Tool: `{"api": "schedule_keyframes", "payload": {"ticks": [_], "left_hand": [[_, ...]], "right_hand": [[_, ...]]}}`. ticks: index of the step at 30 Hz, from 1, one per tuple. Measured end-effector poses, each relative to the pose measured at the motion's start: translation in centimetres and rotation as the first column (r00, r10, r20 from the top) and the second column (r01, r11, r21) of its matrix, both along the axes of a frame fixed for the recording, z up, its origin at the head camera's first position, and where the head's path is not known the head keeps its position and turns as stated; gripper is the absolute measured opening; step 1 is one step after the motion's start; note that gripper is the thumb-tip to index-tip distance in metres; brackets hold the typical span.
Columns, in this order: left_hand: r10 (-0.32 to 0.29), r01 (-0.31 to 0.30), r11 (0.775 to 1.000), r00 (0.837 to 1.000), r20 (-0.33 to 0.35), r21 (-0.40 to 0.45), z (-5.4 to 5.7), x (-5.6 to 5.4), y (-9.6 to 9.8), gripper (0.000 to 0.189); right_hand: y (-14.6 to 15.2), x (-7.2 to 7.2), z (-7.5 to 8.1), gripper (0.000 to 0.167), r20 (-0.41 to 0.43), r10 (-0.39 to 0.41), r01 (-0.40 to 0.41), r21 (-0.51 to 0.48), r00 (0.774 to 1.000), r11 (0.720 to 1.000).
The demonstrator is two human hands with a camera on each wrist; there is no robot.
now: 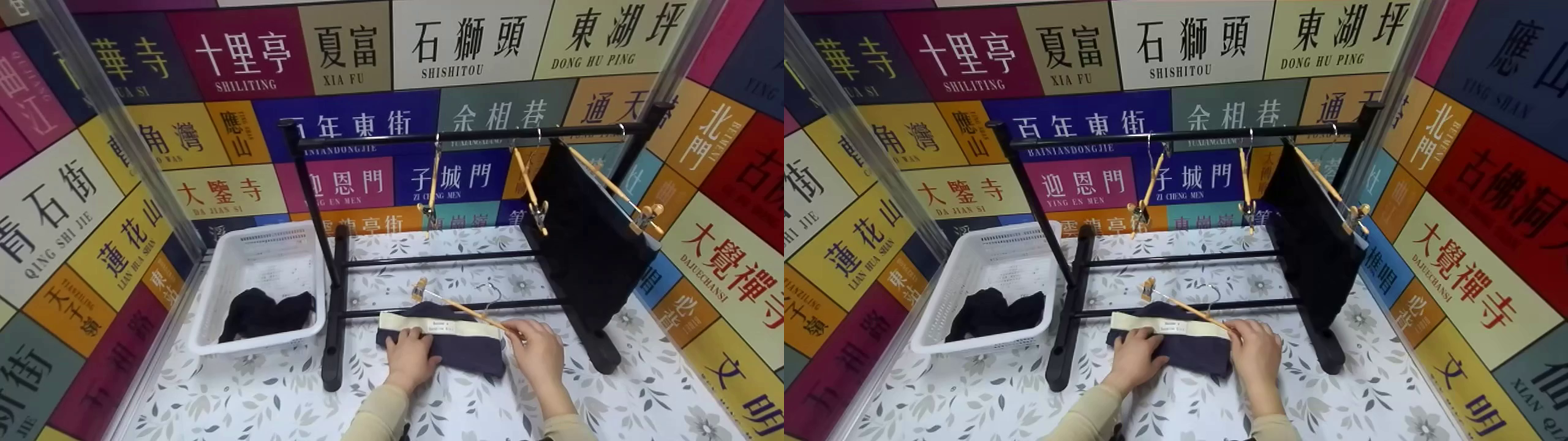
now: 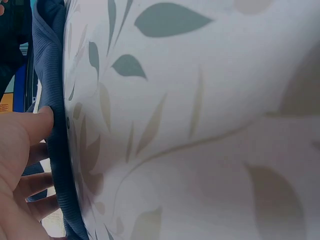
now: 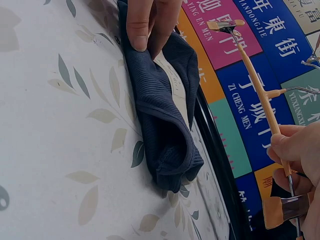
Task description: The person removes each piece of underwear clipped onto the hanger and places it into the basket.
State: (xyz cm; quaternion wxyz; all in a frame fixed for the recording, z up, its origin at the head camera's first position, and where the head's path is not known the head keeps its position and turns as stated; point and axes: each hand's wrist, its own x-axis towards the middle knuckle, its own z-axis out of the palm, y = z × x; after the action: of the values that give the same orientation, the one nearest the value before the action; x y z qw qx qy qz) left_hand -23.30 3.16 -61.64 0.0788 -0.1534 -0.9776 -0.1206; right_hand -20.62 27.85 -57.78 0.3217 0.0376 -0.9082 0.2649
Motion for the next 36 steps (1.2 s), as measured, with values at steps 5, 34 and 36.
{"api": "schedule_keyframes", "payload": {"ticks": [5, 34, 36], "left_hand": [[0.004, -0.004, 1.000, 1.000, -0.009, -0.008, -0.27, -0.23, 0.07, 0.043], [0.042, -0.042, 0.999, 0.996, -0.076, 0.004, 0.37, -0.45, 0.13, 0.023], [0.049, -0.048, 0.999, 0.995, -0.082, 0.007, 0.29, -0.51, 0.16, 0.019]], "right_hand": [[0.02, -0.04, -0.03, 0.020, 0.005, 0.001, -0.001, 0.004, 1.000, 1.000], [0.12, -0.02, -0.32, 0.020, -0.012, 0.008, -0.008, 0.001, 1.000, 1.000], [0.16, -0.03, -0.34, 0.020, -0.012, 0.007, -0.007, 0.003, 1.000, 1.000]]}}
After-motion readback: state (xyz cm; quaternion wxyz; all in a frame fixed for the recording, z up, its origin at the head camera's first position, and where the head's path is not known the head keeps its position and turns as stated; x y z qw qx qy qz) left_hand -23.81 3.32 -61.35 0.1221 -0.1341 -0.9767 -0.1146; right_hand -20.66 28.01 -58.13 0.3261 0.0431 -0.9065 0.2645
